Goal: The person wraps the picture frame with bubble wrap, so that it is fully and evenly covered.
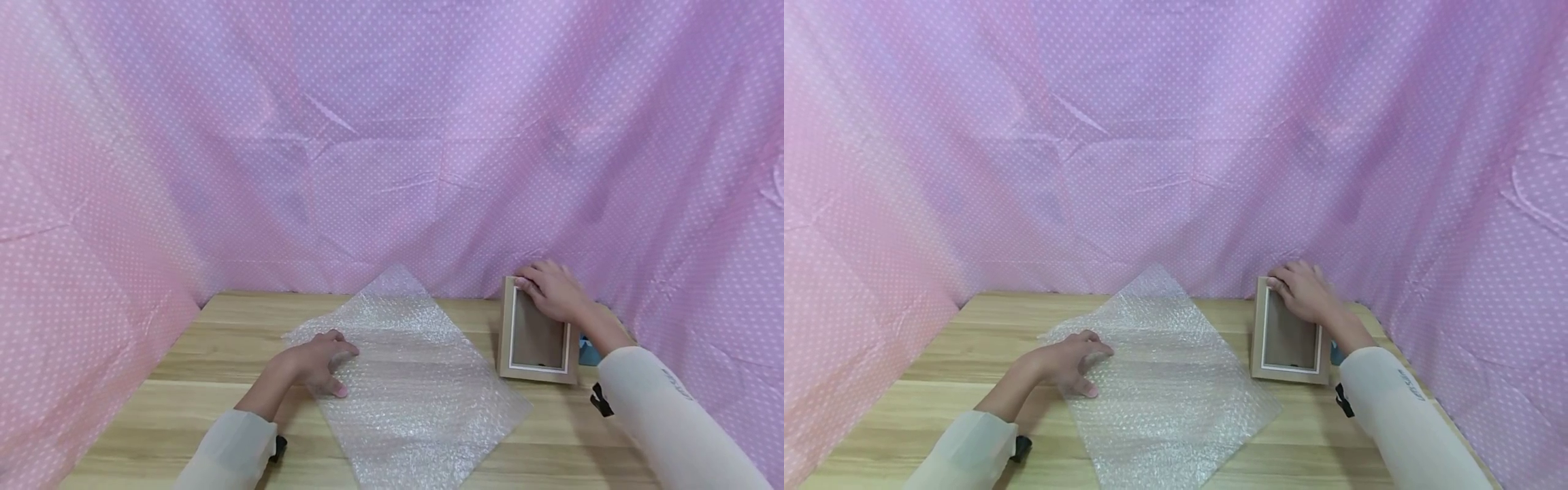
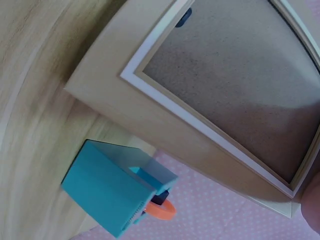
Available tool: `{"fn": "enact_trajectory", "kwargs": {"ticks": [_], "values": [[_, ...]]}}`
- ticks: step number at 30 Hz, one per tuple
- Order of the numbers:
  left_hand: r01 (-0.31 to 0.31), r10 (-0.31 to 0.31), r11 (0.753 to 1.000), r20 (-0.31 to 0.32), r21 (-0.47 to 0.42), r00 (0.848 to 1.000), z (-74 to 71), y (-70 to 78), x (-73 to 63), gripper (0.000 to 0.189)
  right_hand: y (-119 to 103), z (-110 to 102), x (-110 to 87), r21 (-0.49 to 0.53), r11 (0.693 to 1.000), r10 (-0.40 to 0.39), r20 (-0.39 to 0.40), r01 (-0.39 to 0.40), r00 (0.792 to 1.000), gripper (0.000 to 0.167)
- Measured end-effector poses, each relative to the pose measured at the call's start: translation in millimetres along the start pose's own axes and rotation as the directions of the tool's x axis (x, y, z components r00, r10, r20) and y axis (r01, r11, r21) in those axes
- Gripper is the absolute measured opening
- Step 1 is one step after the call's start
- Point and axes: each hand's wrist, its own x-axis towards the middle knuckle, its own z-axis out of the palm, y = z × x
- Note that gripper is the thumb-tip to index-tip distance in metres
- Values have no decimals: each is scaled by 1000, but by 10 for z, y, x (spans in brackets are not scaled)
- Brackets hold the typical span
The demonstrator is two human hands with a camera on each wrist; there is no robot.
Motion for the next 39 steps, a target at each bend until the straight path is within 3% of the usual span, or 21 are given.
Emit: {"fn": "enact_trajectory", "kwargs": {"ticks": [10,16,24,33,39], "values": [[-12,12,1000,10,3,1000,22,-20,14,77,-223,-291,181,-53,997,-60,-138,53,989,23],[-16,16,1000,9,-3,1000,29,-20,9,77,-412,-519,385,-20,998,-66,-193,64,979,23],[-23,23,1000,1,0,1000,25,2,-20,77,-734,-574,651,11,1000,8,-50,-7,999,35],[-26,26,999,1,30,1000,21,3,-14,76,-1145,-247,888,99,994,-41,38,38,998,34],[-25,25,999,3,36,1000,5,17,-3,76,-1453,21,974,109,990,-105,133,91,985,36]]}}
